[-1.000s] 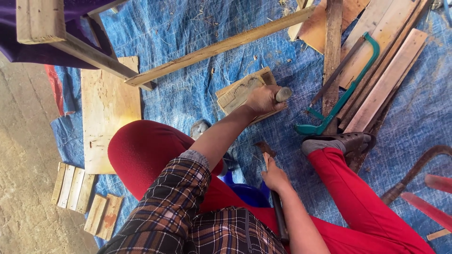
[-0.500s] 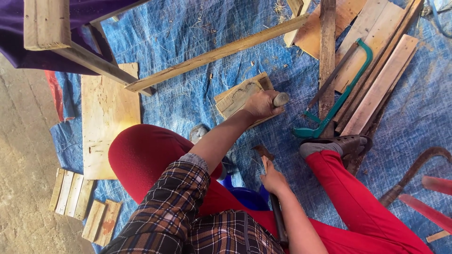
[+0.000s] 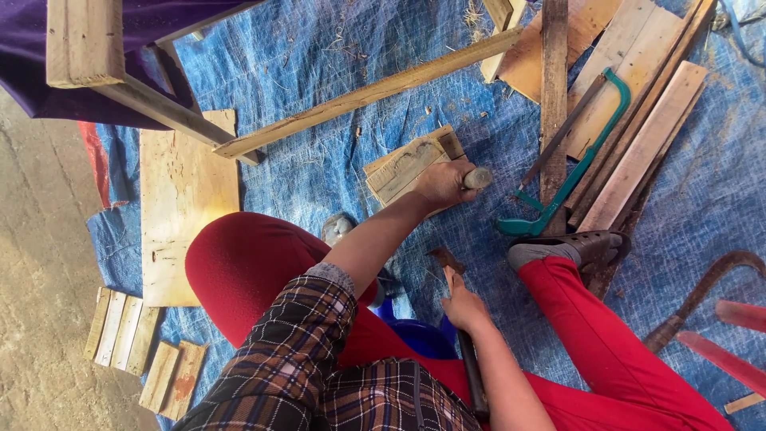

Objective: The person uses a hammer and chisel to notch wood before using a hand saw to cut through a wooden piece.

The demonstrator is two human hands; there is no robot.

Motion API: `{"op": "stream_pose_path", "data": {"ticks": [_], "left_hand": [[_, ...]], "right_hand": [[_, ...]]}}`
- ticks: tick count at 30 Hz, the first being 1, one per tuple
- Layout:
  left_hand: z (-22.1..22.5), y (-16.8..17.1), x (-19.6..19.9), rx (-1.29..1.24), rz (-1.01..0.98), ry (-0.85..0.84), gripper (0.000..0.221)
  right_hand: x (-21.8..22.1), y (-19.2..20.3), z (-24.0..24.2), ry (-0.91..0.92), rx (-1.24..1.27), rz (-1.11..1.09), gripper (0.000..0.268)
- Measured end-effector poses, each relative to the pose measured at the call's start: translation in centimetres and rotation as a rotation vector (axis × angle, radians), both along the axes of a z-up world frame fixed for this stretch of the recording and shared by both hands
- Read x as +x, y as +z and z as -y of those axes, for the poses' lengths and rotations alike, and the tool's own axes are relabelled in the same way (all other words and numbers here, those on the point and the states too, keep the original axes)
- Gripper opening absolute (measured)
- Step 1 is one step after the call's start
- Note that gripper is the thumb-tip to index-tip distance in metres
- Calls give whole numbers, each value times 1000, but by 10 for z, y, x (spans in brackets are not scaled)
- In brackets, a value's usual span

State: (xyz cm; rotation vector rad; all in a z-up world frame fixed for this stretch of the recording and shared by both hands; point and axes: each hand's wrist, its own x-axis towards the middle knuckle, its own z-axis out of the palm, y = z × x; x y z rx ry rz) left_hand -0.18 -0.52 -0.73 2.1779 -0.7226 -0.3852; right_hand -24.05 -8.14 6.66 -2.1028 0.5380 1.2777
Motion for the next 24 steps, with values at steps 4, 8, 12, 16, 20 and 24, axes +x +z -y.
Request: {"op": "stream_pose_path", "data": {"ticks": [4, 8, 12, 16, 20, 24], "left_hand": [[-6, 14, 0, -10, -93, 47, 27], [-11, 33, -1, -71, -152, 86, 24], [4, -18, 10, -4, -183, 180, 35], [8, -3, 21, 104, -172, 228, 45], [5, 6, 30, 42, -232, 260, 48], [-1, 24, 37, 25, -239, 289, 43]], "right_hand": [[0, 4, 0, -8, 2, 15, 74], [-1, -2, 1, -17, 4, 19, 74], [-5, -10, 3, -18, 1, 16, 74], [1, 5, -1, -22, 3, 10, 73], [3, 10, -2, -1, -2, 6, 73], [2, -1, 1, -19, 2, 1, 72]]}}
